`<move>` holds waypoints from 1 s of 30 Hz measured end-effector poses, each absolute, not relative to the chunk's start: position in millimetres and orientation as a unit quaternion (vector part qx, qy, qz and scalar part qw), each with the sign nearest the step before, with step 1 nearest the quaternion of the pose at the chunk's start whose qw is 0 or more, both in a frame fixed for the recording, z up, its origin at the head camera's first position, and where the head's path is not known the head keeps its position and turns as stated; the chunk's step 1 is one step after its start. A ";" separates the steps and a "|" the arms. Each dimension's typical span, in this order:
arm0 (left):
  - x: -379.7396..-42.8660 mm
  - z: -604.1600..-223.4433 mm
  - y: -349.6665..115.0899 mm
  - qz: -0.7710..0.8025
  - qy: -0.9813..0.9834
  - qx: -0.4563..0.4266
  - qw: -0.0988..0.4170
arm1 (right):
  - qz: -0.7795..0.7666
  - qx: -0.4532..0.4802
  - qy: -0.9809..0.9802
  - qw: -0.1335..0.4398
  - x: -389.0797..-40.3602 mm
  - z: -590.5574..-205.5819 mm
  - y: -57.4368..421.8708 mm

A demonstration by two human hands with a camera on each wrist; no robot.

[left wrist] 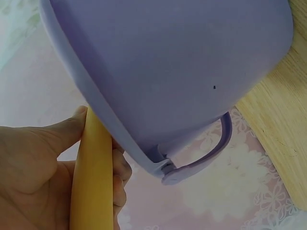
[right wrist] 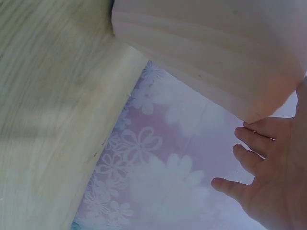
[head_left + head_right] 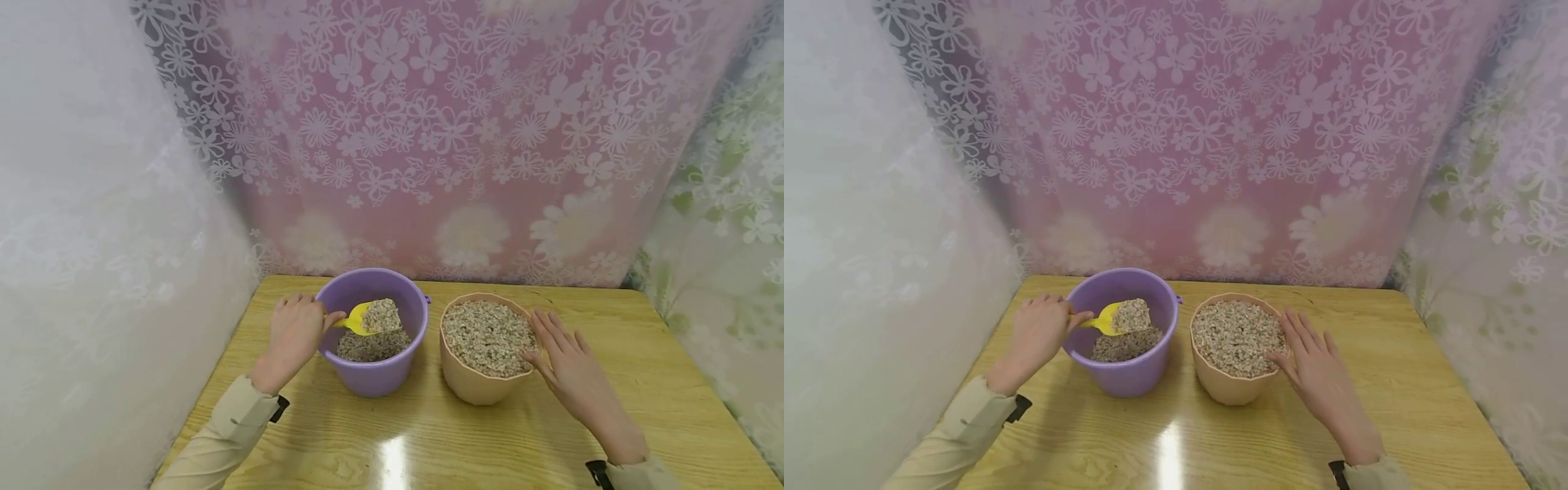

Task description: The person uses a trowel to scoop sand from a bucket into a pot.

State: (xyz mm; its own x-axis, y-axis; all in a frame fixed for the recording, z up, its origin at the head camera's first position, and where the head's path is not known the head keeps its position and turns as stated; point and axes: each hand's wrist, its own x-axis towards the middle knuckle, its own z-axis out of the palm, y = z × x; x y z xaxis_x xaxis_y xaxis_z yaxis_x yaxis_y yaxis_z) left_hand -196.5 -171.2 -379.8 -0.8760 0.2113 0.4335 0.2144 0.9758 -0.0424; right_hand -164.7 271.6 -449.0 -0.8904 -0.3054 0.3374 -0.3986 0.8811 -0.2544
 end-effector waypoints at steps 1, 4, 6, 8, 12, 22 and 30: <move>-196.9 -378.7 -170.8 -0.006 -0.968 -0.112 0.225 | 0.161 0.185 -0.958 0.147 -164.2 -450.1 272.2; -198.0 -374.2 -168.7 -0.014 -0.969 -0.117 0.218 | 0.160 0.187 -0.956 0.158 -163.3 -452.8 273.5; -198.7 -370.6 -166.3 -0.016 -0.970 -0.121 0.212 | 0.160 0.188 -0.955 0.163 -162.8 -453.3 274.2; -199.7 -366.6 -162.9 -0.016 -0.970 -0.123 0.209 | 0.159 0.190 -0.955 0.164 -162.3 -453.0 274.9; -202.0 -358.5 -153.8 -0.014 -0.973 -0.122 0.197 | 0.158 0.189 -0.956 0.155 -161.2 -451.8 276.1; -206.7 -339.3 -115.3 -0.006 -0.975 -0.147 0.167 | 0.157 0.191 -0.957 0.155 -162.3 -453.4 276.4; -203.7 -342.0 -81.7 0.006 -0.958 -0.190 0.214 | 0.156 0.193 -0.959 0.137 -164.3 -453.7 274.9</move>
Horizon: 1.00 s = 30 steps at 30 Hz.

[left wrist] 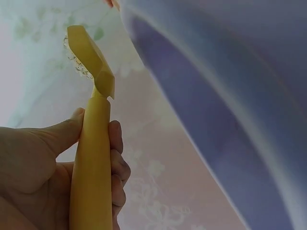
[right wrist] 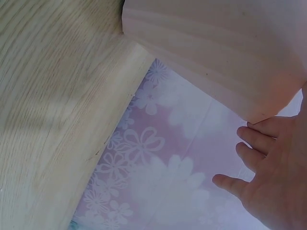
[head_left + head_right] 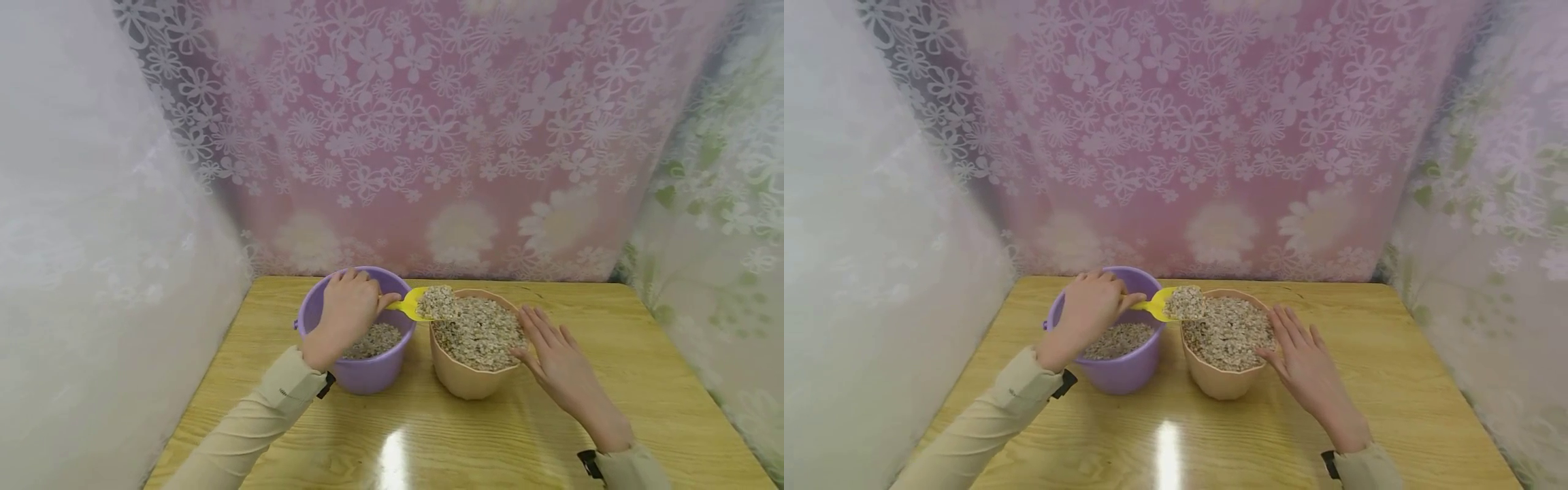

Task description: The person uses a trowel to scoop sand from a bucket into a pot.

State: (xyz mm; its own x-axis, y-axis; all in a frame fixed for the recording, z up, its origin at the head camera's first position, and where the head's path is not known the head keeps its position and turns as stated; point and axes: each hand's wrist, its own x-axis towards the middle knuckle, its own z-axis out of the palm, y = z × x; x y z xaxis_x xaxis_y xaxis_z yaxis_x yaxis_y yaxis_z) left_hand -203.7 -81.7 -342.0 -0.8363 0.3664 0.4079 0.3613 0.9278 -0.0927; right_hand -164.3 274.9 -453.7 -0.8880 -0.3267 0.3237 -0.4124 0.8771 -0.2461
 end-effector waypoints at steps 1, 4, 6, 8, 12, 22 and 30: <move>-203.5 -343.2 -77.6 0.008 -0.957 -0.193 0.215 | 0.154 0.193 -0.959 0.137 -164.6 -453.5 274.8; -203.7 -347.7 -65.7 0.011 -0.957 -0.202 0.209 | 0.149 0.193 -0.960 0.135 -164.7 -453.4 275.2; -203.7 -350.6 -57.9 0.014 -0.955 -0.210 0.209 | 0.148 0.193 -0.960 0.137 -164.5 -453.3 275.6; -204.0 -353.8 -50.6 0.017 -0.952 -0.216 0.217 | 0.149 0.194 -0.960 0.138 -164.5 -453.5 275.7; -204.5 -358.8 -36.8 0.053 -0.945 -0.222 0.233 | 0.154 0.194 -0.958 0.141 -165.1 -454.7 275.7; -202.9 -362.1 -1.8 0.145 -0.949 -0.226 0.166 | 0.148 0.193 -0.960 0.140 -164.1 -455.7 276.8; -204.1 -361.5 13.5 0.163 -0.942 -0.247 0.161 | 0.151 0.195 -0.958 0.144 -165.0 -456.4 276.2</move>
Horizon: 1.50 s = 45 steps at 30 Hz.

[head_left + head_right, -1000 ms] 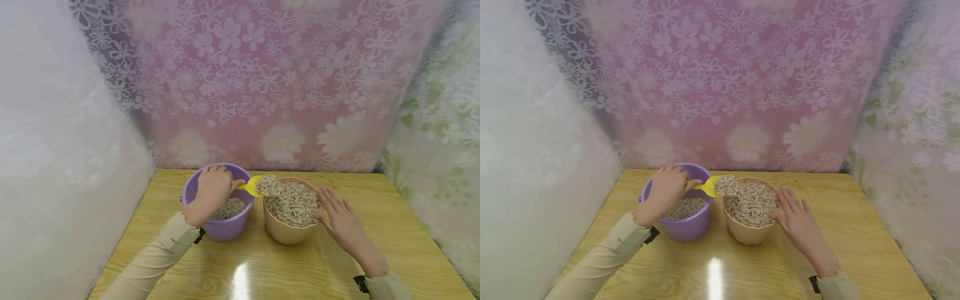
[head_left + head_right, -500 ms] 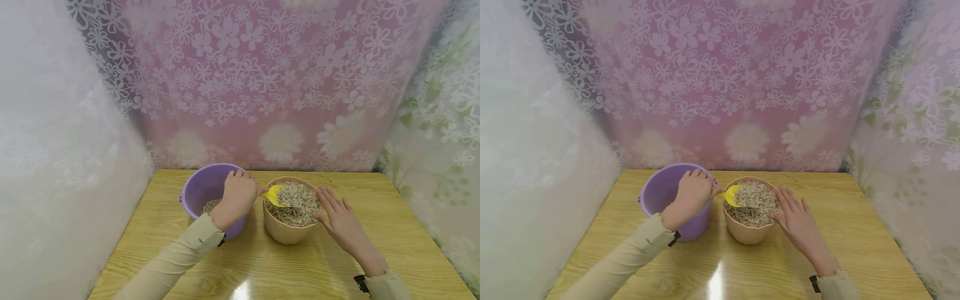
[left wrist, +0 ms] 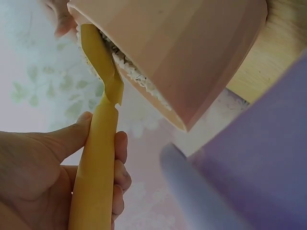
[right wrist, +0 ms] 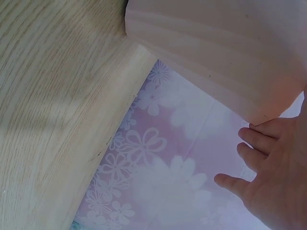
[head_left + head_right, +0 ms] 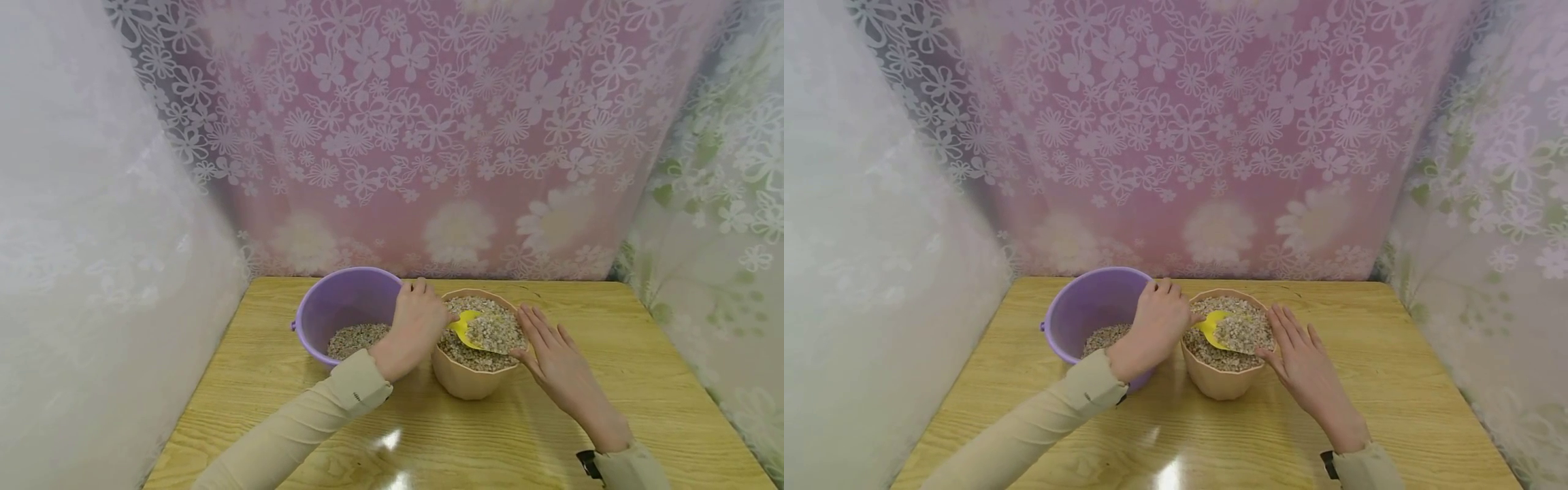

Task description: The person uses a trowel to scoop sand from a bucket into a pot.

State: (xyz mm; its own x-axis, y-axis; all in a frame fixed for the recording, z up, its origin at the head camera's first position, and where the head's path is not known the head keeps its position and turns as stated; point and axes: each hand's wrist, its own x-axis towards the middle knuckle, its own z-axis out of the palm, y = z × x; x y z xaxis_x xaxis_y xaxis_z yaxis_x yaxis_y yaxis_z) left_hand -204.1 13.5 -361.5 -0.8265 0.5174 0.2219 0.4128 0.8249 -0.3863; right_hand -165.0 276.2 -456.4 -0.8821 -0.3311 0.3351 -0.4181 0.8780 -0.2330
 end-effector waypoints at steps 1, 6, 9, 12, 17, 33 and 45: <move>-204.1 -360.9 14.3 0.164 -0.940 -0.250 0.166 | 0.150 0.196 -0.958 0.145 -165.3 -456.5 276.1; -204.0 -357.7 15.7 0.172 -0.927 -0.268 0.200 | 0.151 0.197 -0.957 0.150 -165.4 -456.6 275.7; -203.6 -356.6 14.3 0.177 -0.919 -0.278 0.216 | 0.152 0.197 -0.957 0.151 -165.2 -456.3 275.2; -203.1 -355.9 12.5 0.180 -0.913 -0.287 0.225 | 0.155 0.196 -0.957 0.147 -165.0 -456.1 274.9; -201.4 -353.7 11.1 0.184 -0.903 -0.307 0.237 | 0.161 0.195 -0.956 0.147 -165.1 -456.4 275.6; -201.3 -343.9 11.4 0.231 -0.882 -0.321 0.255 | 0.162 0.193 -0.956 0.150 -166.8 -458.7 275.7; -203.9 -337.5 7.8 0.246 -0.876 -0.332 0.249 | 0.161 0.194 -0.956 0.150 -166.4 -458.9 275.4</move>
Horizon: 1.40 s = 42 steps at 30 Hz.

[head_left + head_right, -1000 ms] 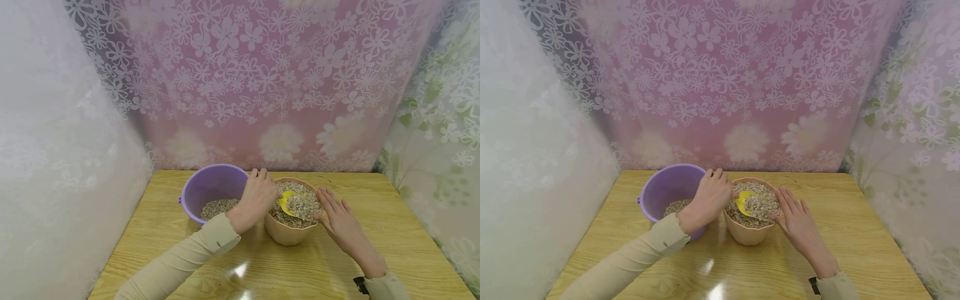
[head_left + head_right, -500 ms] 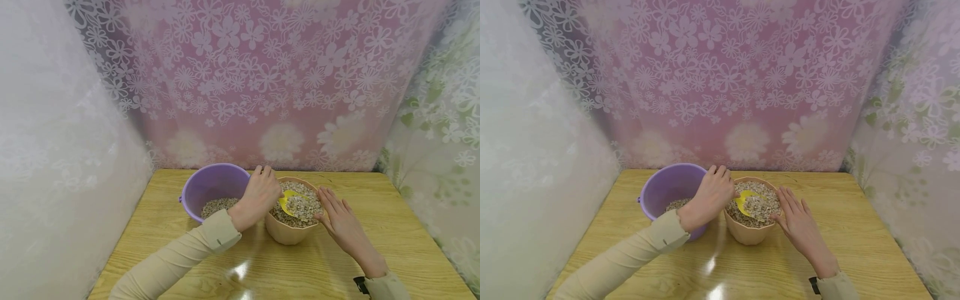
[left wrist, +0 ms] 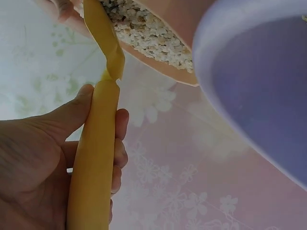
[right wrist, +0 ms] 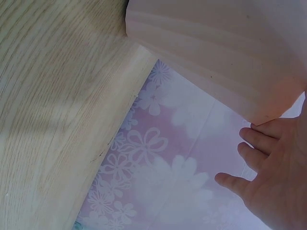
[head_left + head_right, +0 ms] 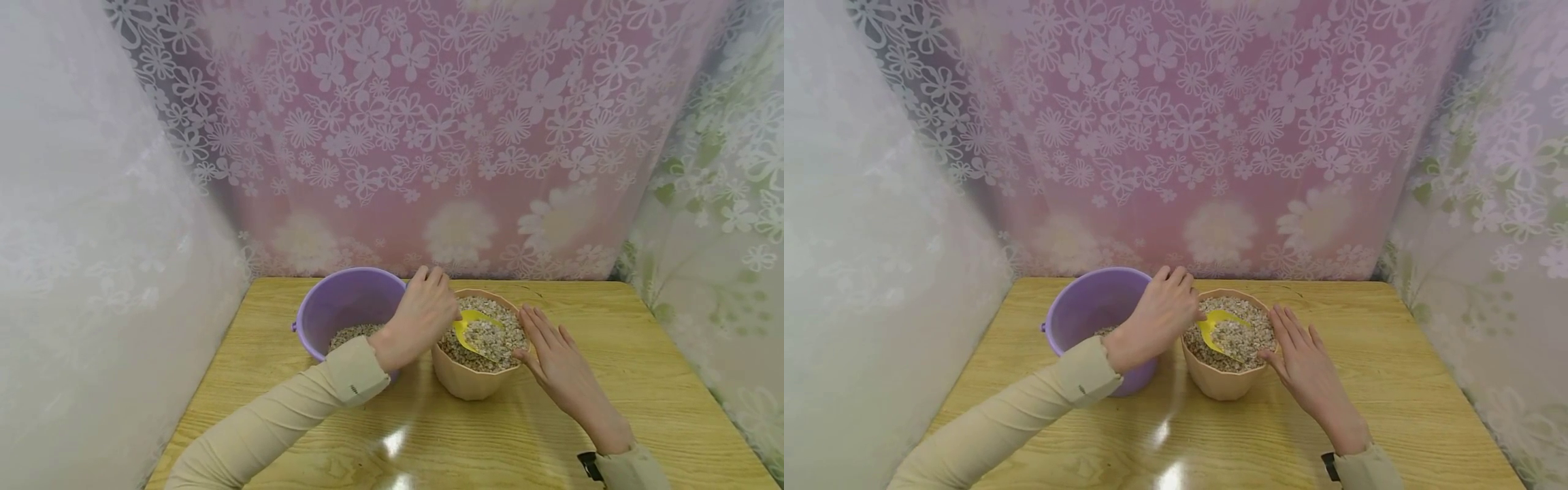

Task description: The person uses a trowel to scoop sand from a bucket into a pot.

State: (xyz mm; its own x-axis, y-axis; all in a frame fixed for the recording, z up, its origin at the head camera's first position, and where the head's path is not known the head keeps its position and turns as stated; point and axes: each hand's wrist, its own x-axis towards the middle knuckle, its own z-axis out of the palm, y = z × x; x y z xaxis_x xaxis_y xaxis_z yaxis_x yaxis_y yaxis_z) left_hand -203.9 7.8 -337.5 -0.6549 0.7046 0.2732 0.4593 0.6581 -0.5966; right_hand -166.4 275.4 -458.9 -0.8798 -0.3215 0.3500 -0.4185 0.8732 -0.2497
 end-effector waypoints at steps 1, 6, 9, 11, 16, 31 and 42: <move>-204.0 -337.0 6.7 0.248 -0.875 -0.333 0.248 | 0.161 0.194 -0.956 0.150 -166.5 -459.0 275.4; -206.8 -335.6 0.4 0.255 -0.871 -0.338 0.248 | 0.160 0.196 -0.956 0.151 -167.0 -459.7 276.0; -208.8 -335.1 -3.5 0.259 -0.864 -0.345 0.259 | 0.162 0.197 -0.955 0.152 -167.0 -459.9 276.4; -209.8 -334.5 -5.8 0.264 -0.860 -0.347 0.264 | 0.162 0.197 -0.955 0.151 -166.9 -459.9 276.4; -213.2 -331.9 -9.9 0.266 -0.858 -0.353 0.262 | 0.162 0.195 -0.956 0.149 -166.3 -459.2 276.5; -225.1 -315.5 -20.0 0.293 -0.846 -0.368 0.252 | 0.160 0.195 -0.957 0.145 -164.7 -457.5 276.5; -232.8 -304.2 -17.9 0.364 -0.824 -0.351 0.256 | 0.157 0.195 -0.957 0.149 -165.3 -458.6 278.0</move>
